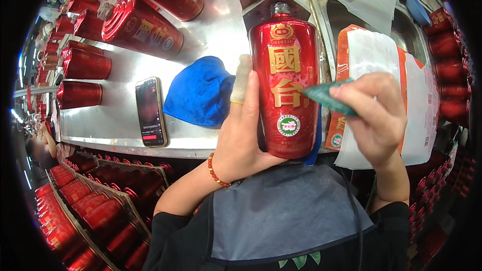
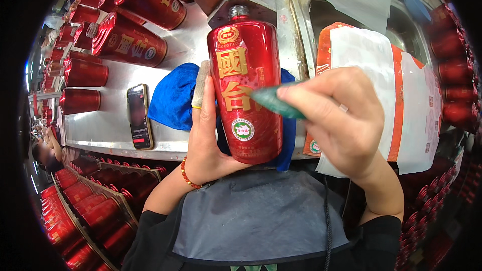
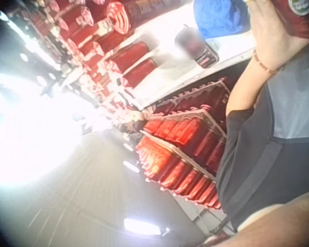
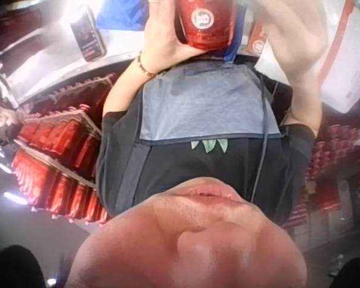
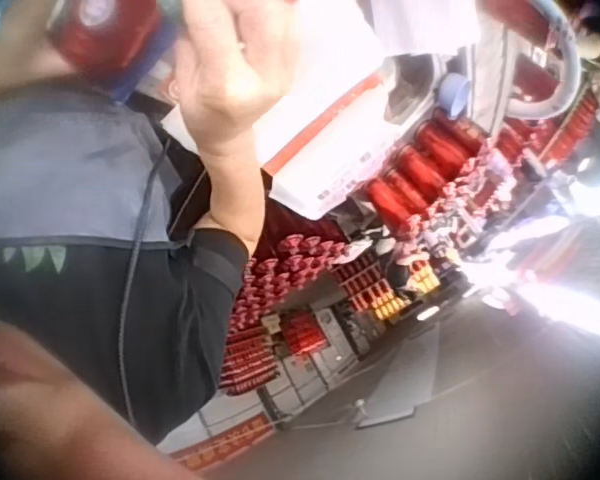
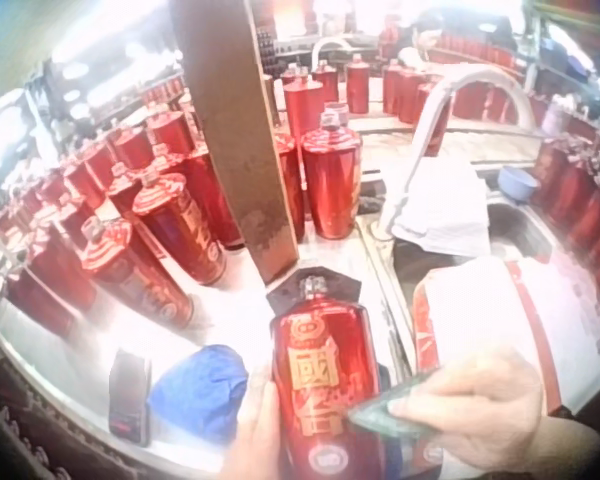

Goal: The person applies a red label to a red cylindrical container, smoothing it with a green tool and wiping the surface with a blue cloth. The person repeats this process on multiple containers, placing finished ones on a nearby tray.

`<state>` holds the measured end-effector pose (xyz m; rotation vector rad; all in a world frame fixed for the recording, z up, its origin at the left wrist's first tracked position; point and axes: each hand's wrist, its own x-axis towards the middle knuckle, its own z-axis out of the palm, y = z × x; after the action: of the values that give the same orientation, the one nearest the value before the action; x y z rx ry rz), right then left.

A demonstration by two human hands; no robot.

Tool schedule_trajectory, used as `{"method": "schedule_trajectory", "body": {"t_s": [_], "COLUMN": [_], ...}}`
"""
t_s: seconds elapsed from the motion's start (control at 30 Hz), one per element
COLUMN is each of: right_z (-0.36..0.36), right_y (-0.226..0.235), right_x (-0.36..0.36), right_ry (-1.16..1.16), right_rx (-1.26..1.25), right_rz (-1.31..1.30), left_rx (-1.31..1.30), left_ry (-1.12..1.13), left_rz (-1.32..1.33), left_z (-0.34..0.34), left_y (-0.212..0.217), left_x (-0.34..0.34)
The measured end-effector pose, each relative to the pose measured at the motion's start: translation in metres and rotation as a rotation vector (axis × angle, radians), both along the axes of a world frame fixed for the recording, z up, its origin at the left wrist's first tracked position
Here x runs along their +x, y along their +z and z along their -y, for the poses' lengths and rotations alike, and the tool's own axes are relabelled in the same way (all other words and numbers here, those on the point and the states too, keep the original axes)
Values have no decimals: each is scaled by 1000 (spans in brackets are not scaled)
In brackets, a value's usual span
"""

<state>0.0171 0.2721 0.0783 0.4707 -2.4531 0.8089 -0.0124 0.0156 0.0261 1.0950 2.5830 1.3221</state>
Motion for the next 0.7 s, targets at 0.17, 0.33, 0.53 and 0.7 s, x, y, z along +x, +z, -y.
{"method": "schedule_trajectory", "body": {"t_s": [0.17,0.33,0.53,0.7], "right_z": [-2,1,20,26], "right_y": [10,19,30,41], "right_x": [-2,-4,4,-1], "right_ry": [19,-15,114,100], "right_rx": [58,90,276,328], "right_rz": [32,2,16,29], "left_rx": [26,86,88,105], "left_ry": [36,45,63,78], "left_rz": [-36,-11,-122,-110], "left_z": [-2,-4,-11,-11], "left_y": [-1,1,10,10], "left_x": [-3,-3,1,3]}}
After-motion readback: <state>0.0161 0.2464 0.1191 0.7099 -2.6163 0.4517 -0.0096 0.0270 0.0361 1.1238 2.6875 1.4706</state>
